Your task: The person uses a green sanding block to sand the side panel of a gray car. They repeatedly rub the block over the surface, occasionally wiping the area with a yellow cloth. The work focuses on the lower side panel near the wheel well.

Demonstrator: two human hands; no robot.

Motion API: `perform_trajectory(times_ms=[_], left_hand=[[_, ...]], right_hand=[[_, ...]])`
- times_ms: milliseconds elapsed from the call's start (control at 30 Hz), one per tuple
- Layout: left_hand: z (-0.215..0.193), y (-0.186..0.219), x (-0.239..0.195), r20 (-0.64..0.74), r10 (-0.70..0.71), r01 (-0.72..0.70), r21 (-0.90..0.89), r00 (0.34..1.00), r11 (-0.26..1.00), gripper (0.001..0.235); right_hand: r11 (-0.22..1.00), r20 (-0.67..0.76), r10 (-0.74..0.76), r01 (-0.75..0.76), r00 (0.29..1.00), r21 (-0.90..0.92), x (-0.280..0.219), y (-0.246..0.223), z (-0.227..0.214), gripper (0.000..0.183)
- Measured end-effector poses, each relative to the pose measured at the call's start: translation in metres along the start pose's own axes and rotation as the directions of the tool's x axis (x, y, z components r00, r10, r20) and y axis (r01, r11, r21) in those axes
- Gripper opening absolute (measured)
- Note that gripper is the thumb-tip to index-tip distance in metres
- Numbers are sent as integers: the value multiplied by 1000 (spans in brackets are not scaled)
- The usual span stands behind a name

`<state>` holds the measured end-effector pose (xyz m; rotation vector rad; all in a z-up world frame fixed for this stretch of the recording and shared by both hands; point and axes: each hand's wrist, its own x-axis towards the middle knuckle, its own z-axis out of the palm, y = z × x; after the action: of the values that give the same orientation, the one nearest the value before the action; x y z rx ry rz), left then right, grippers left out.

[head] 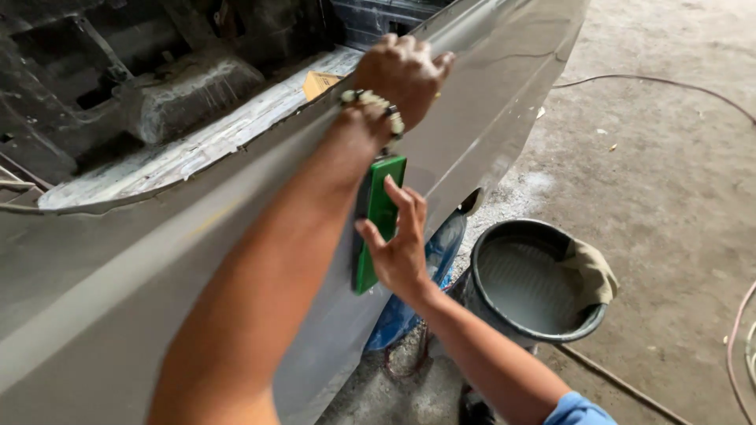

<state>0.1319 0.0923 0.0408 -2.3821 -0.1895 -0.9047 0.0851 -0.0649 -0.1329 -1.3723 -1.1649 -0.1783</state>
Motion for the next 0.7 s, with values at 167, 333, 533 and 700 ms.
perform_trajectory(times_ms=[167,333,533,700], left_hand=[[-98,-10,-91,49,84,-90,120,995,989,24],[-178,-17,-152,123,49,-64,118,991,991,21],[-218,-19,-189,107,-17,17,6,994,1000,41],[-207,-22,-182,61,-59,65,-113,996,991,55]], right_hand=[[997,-128,-9,19,992,78,40,25,4,71],[985,-129,-173,171,976,-28,30,-42,12,70],[992,-193,-93,74,977,-101,61,-31,14,66],[944,-86,-322,312,943,-108,24,-59,25,70]])
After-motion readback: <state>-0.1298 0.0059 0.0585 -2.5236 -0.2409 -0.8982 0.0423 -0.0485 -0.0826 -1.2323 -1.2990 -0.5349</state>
